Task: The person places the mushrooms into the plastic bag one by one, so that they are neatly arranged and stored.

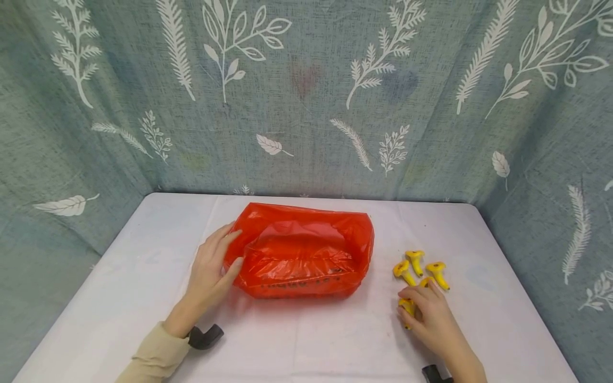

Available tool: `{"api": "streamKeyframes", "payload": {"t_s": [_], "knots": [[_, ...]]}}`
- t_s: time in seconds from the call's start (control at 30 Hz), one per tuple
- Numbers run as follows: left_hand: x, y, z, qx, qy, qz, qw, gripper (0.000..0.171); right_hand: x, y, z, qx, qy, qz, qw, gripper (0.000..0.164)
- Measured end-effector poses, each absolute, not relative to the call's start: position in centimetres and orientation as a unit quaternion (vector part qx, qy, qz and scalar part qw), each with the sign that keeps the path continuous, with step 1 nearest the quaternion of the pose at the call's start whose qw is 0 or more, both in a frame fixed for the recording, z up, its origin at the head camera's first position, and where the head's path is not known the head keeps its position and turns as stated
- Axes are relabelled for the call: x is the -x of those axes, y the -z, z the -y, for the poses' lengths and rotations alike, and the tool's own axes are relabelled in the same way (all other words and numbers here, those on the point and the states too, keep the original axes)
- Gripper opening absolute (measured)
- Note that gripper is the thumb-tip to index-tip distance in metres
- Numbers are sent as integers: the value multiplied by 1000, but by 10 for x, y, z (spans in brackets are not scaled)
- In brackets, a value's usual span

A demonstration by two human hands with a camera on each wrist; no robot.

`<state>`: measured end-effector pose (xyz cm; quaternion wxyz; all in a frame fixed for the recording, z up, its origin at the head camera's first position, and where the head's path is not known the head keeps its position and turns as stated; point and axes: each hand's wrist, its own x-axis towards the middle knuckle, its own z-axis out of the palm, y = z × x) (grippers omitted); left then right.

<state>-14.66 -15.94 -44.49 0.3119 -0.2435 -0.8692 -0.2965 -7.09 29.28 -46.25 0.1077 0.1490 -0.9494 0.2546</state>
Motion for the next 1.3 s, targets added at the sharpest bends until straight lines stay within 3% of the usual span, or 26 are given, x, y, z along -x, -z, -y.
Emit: {"api": "streamKeyframes", "payload": {"t_s": [0.8,1.3], "knots": [[146,450,158,233,301,868,319,60,71,466,-293,-123,-287,948,64,27],[147,448,158,235,301,866,324,59,67,473,-291,-137,-308,934,119,33]]}}
